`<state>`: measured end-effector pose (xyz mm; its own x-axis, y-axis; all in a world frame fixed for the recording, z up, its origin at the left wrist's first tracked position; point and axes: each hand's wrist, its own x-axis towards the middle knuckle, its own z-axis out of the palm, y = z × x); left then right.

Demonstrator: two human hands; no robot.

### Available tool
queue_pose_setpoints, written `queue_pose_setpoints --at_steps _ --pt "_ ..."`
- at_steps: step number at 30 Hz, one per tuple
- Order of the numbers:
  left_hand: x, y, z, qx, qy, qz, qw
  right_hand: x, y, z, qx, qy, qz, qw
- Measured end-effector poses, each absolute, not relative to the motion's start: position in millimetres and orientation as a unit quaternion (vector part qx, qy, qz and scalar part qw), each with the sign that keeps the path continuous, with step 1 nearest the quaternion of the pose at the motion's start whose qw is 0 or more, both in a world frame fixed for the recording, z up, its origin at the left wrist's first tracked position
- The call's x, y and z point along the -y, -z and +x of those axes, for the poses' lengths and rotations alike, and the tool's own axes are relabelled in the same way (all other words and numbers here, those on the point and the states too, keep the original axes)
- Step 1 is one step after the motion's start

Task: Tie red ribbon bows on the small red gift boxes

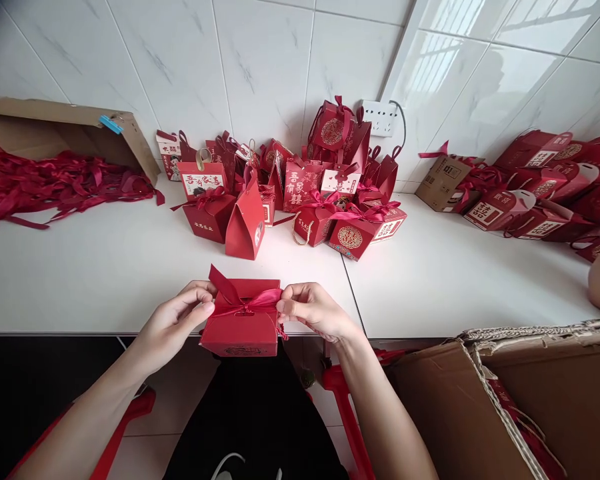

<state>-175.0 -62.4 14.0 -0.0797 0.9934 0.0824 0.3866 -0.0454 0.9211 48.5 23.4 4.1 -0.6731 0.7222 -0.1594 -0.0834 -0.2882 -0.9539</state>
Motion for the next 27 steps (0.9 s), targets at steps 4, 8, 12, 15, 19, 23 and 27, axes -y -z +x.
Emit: queue_pose_setpoints --at_steps 4,8,12,15,19,23,27 --pt "64 -14 -172 -0.599 -0.457 0.563 0.339 -21 -5 55 0.540 -0.738 -0.294 0.278" --pt "65 -23 -166 -0.607 -0.500 0.584 0.200 -18 -7 59 0.543 -0.726 -0.344 0.243" --pt "61 -36 -154 -0.550 -0.411 0.722 0.086 -18 -6 57 0.550 -0.721 -0.358 0.224" --pt "56 -41 -147 -0.542 -0.350 0.759 0.089 -19 -6 56 0.554 -0.709 -0.350 0.260" --pt "50 -43 -152 -0.534 -0.293 0.783 0.129 -23 -12 61 0.578 -0.673 -0.350 0.303" --pt "33 -45 -173 -0.471 -0.223 0.832 0.191 -29 -20 64 0.643 -0.606 -0.362 0.297" --pt "14 -48 -197 -0.489 -0.232 0.832 0.121 -28 -19 63 0.656 -0.585 -0.376 0.293"
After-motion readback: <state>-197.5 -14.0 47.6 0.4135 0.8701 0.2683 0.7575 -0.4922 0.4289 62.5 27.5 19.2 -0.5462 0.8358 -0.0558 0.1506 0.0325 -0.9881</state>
